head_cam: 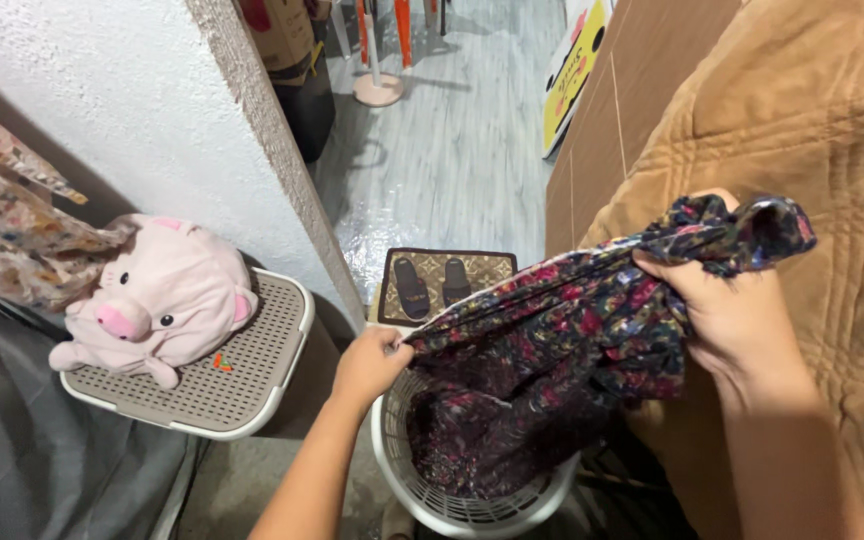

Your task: The person takes clothes from a laundry basket, places them on hangers, and hangs them on a clothes rack. The person handles a floral dress, a brown quilted jacket, and a yellow patterned top, placing each on a hanger and then on the rack.

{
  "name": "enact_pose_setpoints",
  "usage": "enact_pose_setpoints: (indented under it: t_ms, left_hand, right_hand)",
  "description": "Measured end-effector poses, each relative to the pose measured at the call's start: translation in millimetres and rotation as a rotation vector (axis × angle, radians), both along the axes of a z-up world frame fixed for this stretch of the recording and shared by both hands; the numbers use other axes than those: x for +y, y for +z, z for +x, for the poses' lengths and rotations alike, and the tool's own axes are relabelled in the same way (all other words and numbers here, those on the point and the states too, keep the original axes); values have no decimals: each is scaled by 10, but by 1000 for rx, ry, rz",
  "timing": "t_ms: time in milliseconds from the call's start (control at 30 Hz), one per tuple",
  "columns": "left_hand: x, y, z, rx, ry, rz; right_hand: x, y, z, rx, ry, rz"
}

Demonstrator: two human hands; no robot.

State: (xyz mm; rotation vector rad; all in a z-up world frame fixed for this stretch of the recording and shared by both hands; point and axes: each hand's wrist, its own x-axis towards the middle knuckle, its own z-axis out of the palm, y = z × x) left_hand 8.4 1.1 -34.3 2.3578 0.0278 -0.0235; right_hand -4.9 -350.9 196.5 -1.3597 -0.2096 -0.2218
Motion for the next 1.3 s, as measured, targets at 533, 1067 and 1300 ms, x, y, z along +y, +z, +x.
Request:
enact_pose_setpoints:
  t_ms: [533,1067,1300]
  left_hand:
    - [-748,1620,156,-55,-550,-706]
    - [370,596,264,109,27,-959]
    - [433,2492,193,-489,-341,-1395]
  right_hand:
    - [467,-556,164,226,194,-536]
    - [-314,-309,271,423,6,95]
    - [-33,-175,331,287,82,67]
